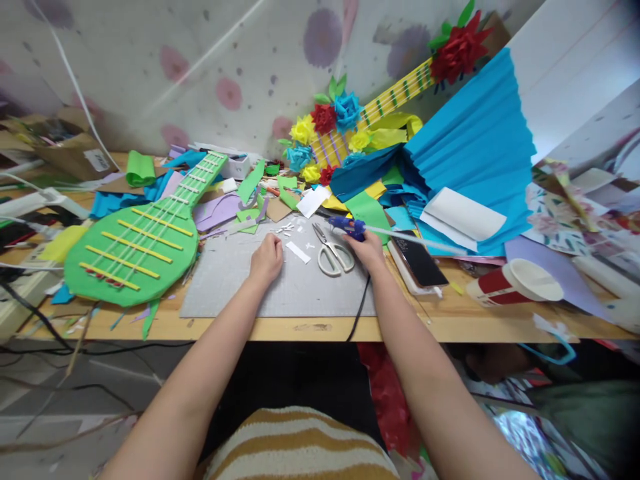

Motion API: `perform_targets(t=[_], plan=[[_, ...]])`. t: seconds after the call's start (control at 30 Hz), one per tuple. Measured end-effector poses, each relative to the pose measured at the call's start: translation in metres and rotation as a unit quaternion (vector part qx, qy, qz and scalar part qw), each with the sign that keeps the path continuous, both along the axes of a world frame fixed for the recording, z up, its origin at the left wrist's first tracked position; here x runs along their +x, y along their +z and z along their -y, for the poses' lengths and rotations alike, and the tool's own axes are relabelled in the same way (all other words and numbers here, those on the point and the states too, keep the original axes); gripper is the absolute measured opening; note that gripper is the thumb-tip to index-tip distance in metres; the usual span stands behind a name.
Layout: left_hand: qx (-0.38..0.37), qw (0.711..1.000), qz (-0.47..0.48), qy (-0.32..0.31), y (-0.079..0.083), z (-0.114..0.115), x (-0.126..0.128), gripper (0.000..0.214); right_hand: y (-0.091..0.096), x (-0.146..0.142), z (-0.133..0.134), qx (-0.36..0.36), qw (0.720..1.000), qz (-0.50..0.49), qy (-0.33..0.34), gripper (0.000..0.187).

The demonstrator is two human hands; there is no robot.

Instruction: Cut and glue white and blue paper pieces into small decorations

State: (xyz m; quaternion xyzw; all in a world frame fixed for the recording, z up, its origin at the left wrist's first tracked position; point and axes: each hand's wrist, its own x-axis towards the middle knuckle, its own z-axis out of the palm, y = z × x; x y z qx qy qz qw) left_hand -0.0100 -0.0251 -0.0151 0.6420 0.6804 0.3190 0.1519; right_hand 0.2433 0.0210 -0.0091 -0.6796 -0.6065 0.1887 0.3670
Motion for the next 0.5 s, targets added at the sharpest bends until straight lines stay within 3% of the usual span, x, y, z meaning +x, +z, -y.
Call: perform_targets(t=[0.13,0.2,0.37,0.5], plan=[[-0.006,0.999,-0.025,0.026,0.003,0.001,0.002,0.015,0.007,-0.016,0.004,0.008,0.976,-0.213,0.054,0.045],[-0.023,0.997,-0.054,0.043,0.005,0.003,0.003,0.017,0.01,-0.027,0.008,-0.025,0.964,-0.244,0.103,0.045],[-0.062,0.99,-0.111,0.059,0.01,0.006,0.004,0.022,0.012,-0.048,0.015,-0.077,0.969,-0.152,0.178,0.046],[-0.07,0.987,-0.133,0.051,0.011,0.005,0.006,0.023,0.012,-0.052,0.02,-0.093,0.973,-0.065,0.2,0.046]])
